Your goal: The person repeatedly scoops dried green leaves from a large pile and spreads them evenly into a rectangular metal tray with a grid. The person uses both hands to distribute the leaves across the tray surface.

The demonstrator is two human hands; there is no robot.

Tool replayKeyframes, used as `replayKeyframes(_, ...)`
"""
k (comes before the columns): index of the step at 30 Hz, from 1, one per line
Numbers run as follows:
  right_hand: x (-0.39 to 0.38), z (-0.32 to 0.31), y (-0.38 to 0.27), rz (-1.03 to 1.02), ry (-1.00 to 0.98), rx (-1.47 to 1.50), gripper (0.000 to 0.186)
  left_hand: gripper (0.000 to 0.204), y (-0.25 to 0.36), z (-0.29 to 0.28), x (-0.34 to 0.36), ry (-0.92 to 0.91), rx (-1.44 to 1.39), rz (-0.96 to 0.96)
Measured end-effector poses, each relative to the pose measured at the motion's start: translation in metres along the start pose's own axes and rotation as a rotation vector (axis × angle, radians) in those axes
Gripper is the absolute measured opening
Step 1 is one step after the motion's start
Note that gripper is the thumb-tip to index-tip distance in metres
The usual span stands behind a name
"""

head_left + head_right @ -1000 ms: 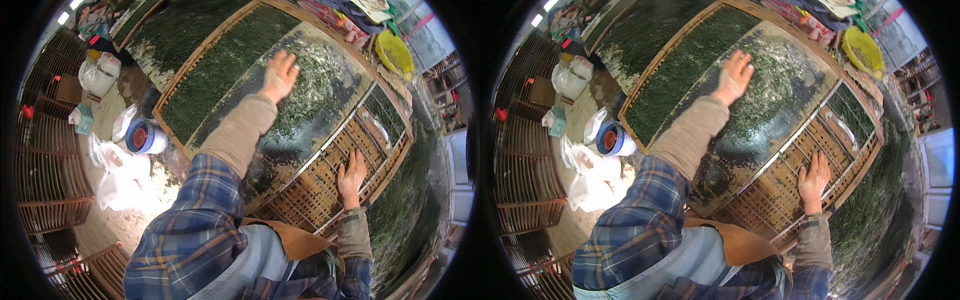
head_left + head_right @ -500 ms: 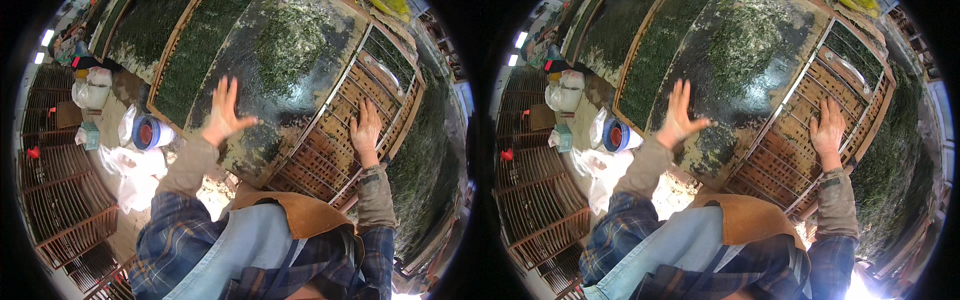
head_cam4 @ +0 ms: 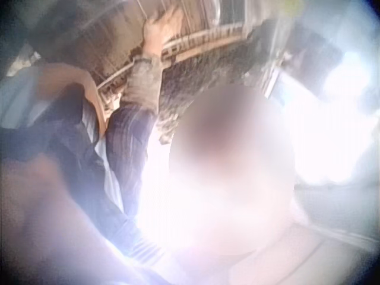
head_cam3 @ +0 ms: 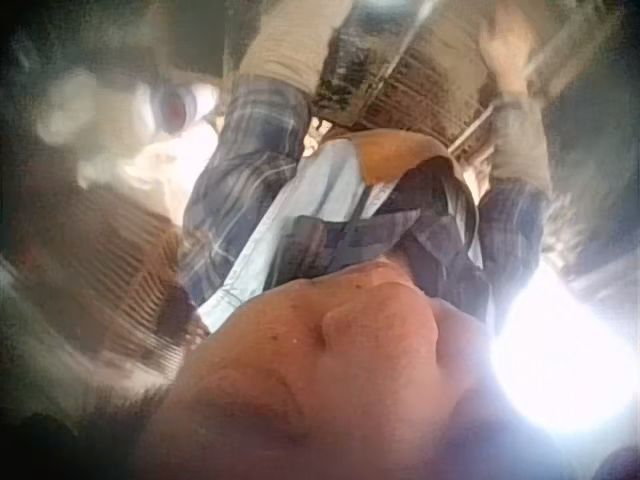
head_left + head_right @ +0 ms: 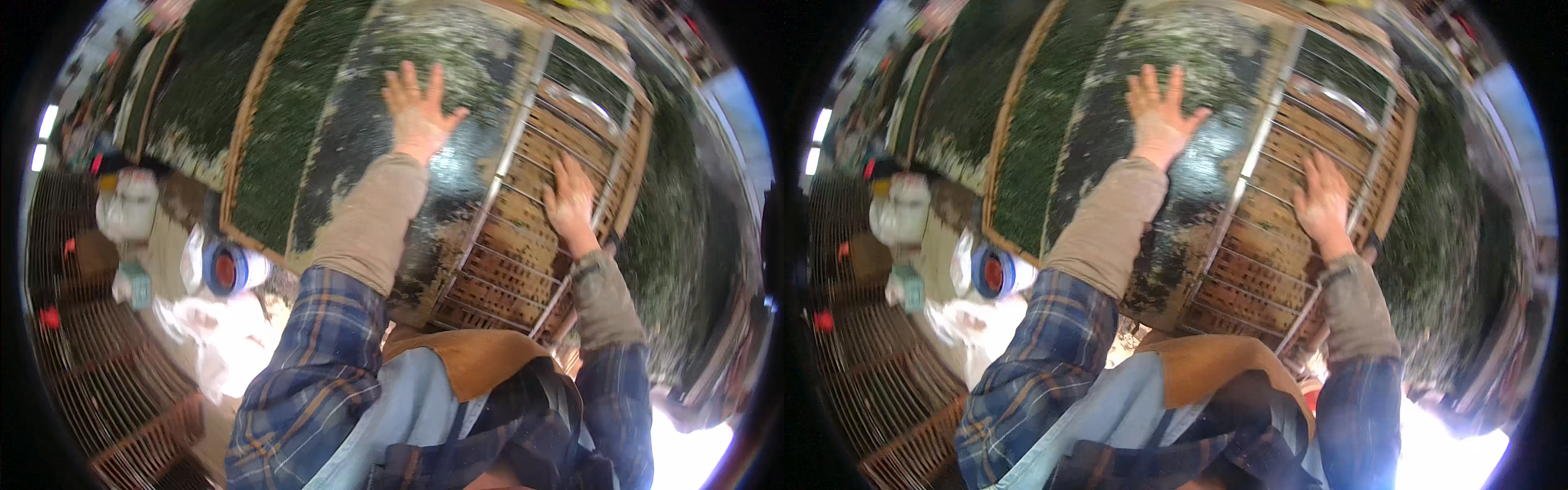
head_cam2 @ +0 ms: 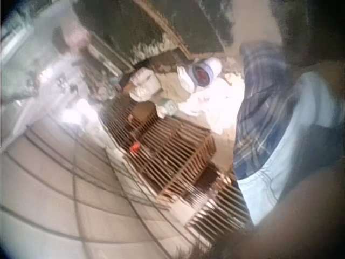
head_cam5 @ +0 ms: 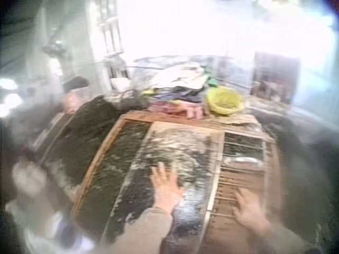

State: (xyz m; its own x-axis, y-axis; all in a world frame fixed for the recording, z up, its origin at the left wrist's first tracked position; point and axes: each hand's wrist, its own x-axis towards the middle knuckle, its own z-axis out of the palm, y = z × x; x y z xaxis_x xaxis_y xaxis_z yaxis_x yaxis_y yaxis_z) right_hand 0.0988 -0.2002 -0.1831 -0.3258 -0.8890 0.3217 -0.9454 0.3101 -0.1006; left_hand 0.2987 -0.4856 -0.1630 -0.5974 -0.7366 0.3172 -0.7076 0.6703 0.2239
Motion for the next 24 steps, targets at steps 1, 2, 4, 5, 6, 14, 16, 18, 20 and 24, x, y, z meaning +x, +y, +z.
replayKeyframes(1, -0.002, 0.0, 0.002, 0.035, -0.007, 0.01, 0.06, 0.098, -0.001, 0.0, 0.007, -0.015, 0.06, 0.015)
replayKeyframes(2, -0.003, 0.002, 0.003, 0.033, -0.008, 0.017, 0.061, 0.098, -0.002, -0.001, 0.012, -0.053, 0.074, 0.029)
replayKeyframes(4, -0.007, 0.004, 0.006, 0.067, -0.024, 0.03, 0.061, 0.097, -0.006, -0.004, 0.012, -0.117, 0.107, 0.056)
replayKeyframes(5, -0.009, 0.004, 0.007, 0.077, -0.033, 0.035, 0.06, 0.096, -0.006, -0.007, 0.009, -0.086, 0.092, 0.091)
replayKeyframes(6, -0.01, 0.004, 0.006, 0.101, -0.072, 0.003, 0.06, 0.094, -0.01, -0.012, 0.002, -0.083, 0.055, 0.13)
replayKeyframes(14, -0.024, -0.018, -0.007, 0.086, 0.004, 0.075, 0.062, 0.078, -0.017, -0.025, -0.113, -0.285, -0.046, 0.247)
replayKeyframes(16, -0.063, -0.031, -0.008, -0.053, 0.295, 0.253, 0.059, 0.078, 0.004, -0.033, -0.117, -0.312, 0.021, 0.235)
replayKeyframes(18, -0.118, -0.045, 0.002, -0.062, 0.383, 0.374, 0.057, 0.077, 0.05, -0.043, -0.128, -0.266, -0.01, 0.318)
replayKeyframes(20, -0.188, -0.061, 0.028, 0.021, 0.386, 0.419, 0.058, 0.072, 0.12, -0.046, -0.149, -0.197, -0.134, 0.506)
replayKeyframes(24, -0.331, -0.09, 0.137, 0.41, 0.32, 0.214, 0.056, 0.065, 0.292, -0.017, -0.2, -0.281, -0.468, 0.908)
